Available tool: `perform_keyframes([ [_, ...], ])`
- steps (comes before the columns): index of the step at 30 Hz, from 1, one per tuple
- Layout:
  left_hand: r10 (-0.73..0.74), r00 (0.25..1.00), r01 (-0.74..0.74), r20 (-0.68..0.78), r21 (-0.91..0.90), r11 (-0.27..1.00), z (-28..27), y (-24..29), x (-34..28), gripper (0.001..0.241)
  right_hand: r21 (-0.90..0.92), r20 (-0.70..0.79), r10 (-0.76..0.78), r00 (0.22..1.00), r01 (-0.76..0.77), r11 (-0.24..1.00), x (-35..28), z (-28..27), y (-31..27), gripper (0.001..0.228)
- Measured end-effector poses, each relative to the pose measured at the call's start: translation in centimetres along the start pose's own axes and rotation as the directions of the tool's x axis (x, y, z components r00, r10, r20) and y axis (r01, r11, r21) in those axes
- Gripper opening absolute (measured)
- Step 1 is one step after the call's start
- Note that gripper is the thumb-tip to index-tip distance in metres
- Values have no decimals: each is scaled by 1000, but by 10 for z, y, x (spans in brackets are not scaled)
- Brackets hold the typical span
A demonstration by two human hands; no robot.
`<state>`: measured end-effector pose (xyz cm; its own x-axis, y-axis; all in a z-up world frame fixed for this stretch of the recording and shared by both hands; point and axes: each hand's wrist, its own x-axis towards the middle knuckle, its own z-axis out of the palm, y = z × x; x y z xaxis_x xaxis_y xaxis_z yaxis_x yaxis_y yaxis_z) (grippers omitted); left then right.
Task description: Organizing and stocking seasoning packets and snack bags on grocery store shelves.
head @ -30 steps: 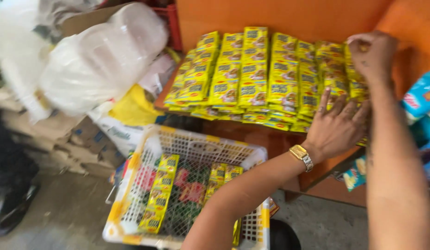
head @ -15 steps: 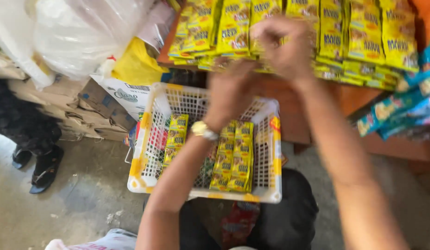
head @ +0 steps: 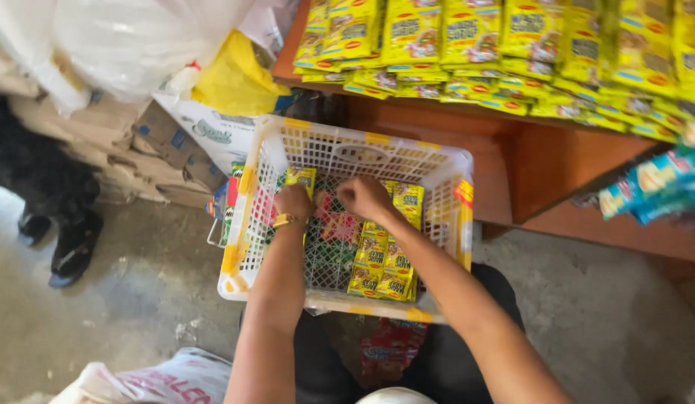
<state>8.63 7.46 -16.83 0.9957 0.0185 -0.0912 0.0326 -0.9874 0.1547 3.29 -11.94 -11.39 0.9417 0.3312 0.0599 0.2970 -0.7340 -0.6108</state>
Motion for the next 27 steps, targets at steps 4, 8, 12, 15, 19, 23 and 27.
perform_keyframes([
  [4, -343, 934, 338, 104, 58, 939, 62, -26, 11, 68, -113, 201, 133, 970, -111, 987, -8, 8, 11, 18],
  [8, -394, 910, 357, 134, 235, 904, 82, -7, 18, 63, -115, 101, 33, 994, -21, 993, -12, 6, 19, 18],
  [12, -151, 965, 139, 214, 69, 988, -69, 51, -44, 84, -41, 56, 82, 995, -80, 996, -15, -12, 10, 37],
  [15, -154, 982, 173, 106, -202, 964, -108, 62, -48, 79, 43, -5, -110, 994, 110, 993, -9, -14, 28, 67],
  [19, 54, 909, -269, -412, -484, 833, -90, 51, -43, 75, 202, -36, -307, 951, 308, 930, -10, -22, 25, 73],
  [23, 4, 968, -241, -250, -930, 277, -101, 57, -45, 63, 592, -40, -92, 995, 98, 800, -24, -51, -7, 49],
  [27, 340, 939, -17, 44, -984, 175, -89, 63, -45, 58, 745, -385, 181, 905, 189, 639, -4, -30, 56, 30],
])
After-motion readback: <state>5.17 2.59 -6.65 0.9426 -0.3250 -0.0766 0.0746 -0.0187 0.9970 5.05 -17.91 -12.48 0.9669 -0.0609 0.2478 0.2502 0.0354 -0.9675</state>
